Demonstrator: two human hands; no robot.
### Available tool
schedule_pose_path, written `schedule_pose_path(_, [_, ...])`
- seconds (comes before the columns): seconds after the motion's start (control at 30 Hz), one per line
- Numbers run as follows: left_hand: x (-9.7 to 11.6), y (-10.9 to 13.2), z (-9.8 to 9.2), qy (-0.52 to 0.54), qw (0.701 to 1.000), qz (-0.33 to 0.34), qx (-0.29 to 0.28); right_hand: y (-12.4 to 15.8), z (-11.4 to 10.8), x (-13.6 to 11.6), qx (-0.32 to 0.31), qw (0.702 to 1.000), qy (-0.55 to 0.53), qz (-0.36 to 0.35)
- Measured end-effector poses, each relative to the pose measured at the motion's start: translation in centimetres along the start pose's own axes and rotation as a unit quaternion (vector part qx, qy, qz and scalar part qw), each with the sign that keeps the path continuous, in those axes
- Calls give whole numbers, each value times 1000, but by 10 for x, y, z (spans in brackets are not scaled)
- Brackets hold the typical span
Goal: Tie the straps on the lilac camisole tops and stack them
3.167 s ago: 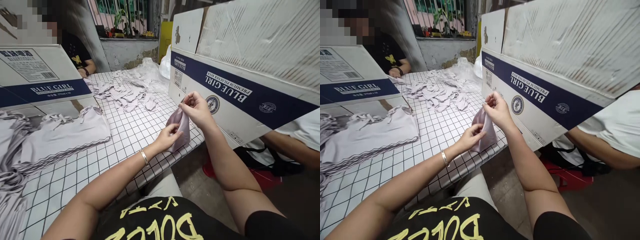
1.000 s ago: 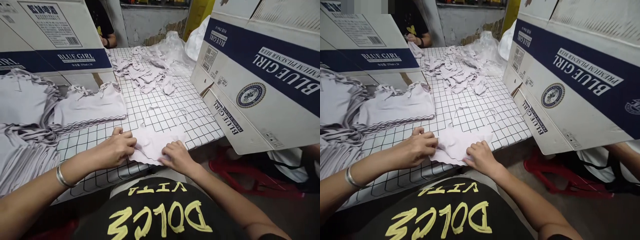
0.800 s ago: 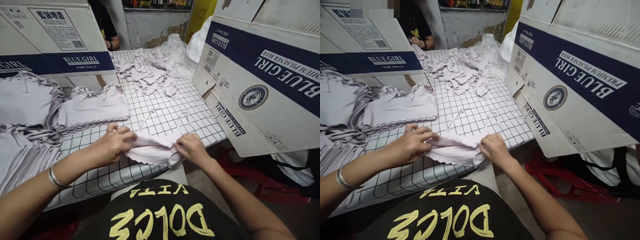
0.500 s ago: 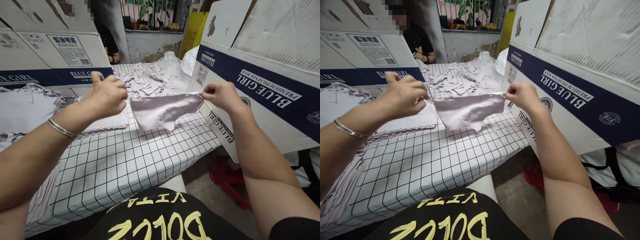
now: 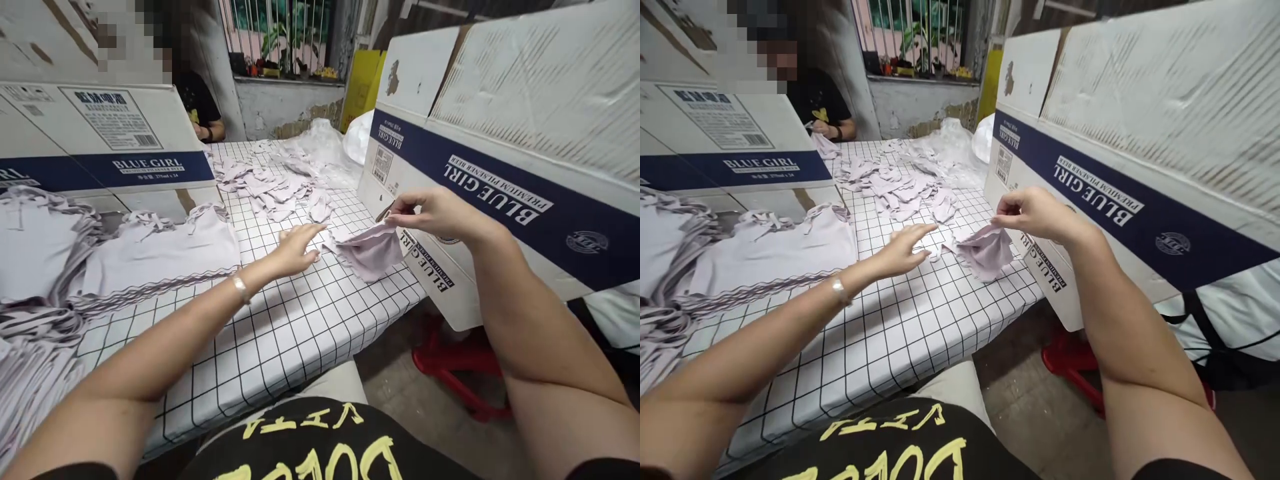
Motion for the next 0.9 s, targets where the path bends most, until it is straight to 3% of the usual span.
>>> schedule_pose_path(0.17, [31, -68, 36, 75, 992, 81, -54, 1, -62, -50, 20, 994, -84, -67])
schedule_pose_path(0.27, [29, -77, 43, 115, 985, 78, -102, 1, -94, -62, 71, 987, -122, -79])
schedule_pose_path(0.33, [17, -71, 33, 140, 980, 67, -125, -1, -107, -58, 113, 985, -113, -59])
schedule_pose_path(0.43, [-11, -57, -12, 160, 983, 30, -85, -9, -108, -37, 158, 985, -65, 7])
schedule_pose_path(0.53, [-31, -53, -81, 174, 985, -7, -2, -26, -93, -8, 167, 983, -39, 67])
schedule_pose_path(0.63, [-25, -53, -150, 131, 986, 10, 104, -47, -76, 14, 162, 981, -73, 84])
schedule_pose_path(0.7, [-12, -44, -175, 40, 985, 50, 159, -53, -67, 22, 162, 979, -84, 87])
schedule_pose_path(0.73, [-5, -34, -177, -16, 982, 71, 173, -52, -61, 25, 159, 980, -83, 87])
schedule_pose_path(0.8, [2, -2, -157, -124, 972, 103, 173, -38, -40, 28, 130, 985, -73, 86])
schedule_pose_path(0.9, [-7, 71, -88, -228, 961, 83, 131, 7, 21, 31, 29, 996, -54, 64])
Point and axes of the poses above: each hand's wrist, its own y-axis away from the middle knuckle, its own z-axis out of the palm, x = y × z, the point moved 5 cm from there along -y, towards the middle knuckle, and after that the axes turned 8 degrees about x, right-handed, at the moved point
